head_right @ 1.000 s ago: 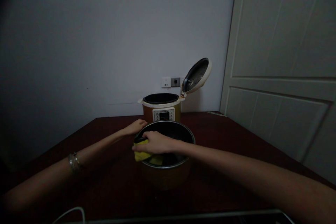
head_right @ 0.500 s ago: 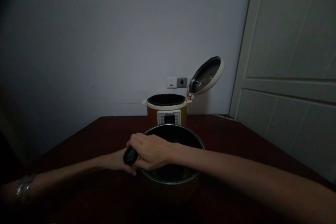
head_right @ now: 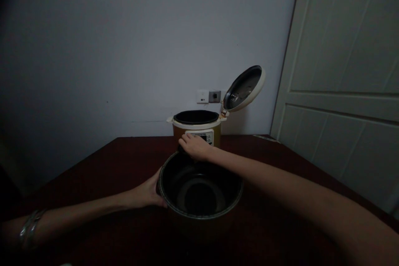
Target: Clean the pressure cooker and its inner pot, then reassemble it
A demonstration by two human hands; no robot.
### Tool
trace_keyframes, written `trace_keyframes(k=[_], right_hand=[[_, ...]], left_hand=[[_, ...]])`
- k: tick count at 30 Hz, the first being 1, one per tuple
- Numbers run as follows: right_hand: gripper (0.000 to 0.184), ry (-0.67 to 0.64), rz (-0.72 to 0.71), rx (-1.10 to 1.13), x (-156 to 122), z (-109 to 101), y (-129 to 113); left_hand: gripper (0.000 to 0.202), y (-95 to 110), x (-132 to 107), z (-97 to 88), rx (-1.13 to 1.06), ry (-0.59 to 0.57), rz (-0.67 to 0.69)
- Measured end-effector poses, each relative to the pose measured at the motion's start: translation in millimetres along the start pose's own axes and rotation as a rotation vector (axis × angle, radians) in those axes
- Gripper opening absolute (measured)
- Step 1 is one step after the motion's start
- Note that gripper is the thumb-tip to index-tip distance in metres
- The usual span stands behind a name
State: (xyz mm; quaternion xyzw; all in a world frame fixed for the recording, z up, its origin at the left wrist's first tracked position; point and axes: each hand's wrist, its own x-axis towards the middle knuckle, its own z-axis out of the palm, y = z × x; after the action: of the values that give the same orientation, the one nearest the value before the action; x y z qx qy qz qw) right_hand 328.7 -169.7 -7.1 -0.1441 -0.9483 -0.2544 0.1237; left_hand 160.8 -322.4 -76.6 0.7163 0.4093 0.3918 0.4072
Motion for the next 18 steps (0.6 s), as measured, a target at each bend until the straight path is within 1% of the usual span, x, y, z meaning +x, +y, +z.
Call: trace_keyframes(k=[3, 5, 8, 11, 13, 15, 16, 18], right_hand=[[0.032, -0.070, 0.148, -0.015, -27.3, 0.8, 17.4], [0.035, -0.123, 0.279, -0.004, -46.6, -3.5, 24.4], [0.037, -0.255, 0.456, 0.052, -73.2, -17.9, 31.8], [0.033, -0.358, 0.497, 0.186, -98.6, -38.4, 42.5], [0.032, -0.365, 0.537, 0.270, -116.9, -50.3, 53.8], [0.033, -0.350, 0.615, 0.309, -136.9, -55.8, 67.2], [0.034, -0.338, 0.657, 0.319, -147.3, -55.0, 73.5], [0.034, -0.290, 0.730, 0.355, -167.7, -46.2, 82.7]], left_hand=[[0.119, 1.7, -0.2, 0.6, -0.031, -0.021, -0.002], [0.119, 1.3, 0.3, 0.9, -0.044, -0.028, -0.001], [0.118, -0.5, 1.3, 0.7, -0.034, -0.030, 0.012], [0.117, 0.4, 0.8, -2.1, -0.020, -0.049, 0.007], [0.118, 3.6, -1.5, -7.2, 0.002, -0.080, -0.012], [0.111, 7.5, -4.6, -15.4, 0.061, -0.094, -0.074], [0.104, 9.2, -5.9, -20.4, 0.092, -0.091, -0.121], [0.085, 11.3, -6.3, -30.9, 0.131, -0.054, -0.226]])
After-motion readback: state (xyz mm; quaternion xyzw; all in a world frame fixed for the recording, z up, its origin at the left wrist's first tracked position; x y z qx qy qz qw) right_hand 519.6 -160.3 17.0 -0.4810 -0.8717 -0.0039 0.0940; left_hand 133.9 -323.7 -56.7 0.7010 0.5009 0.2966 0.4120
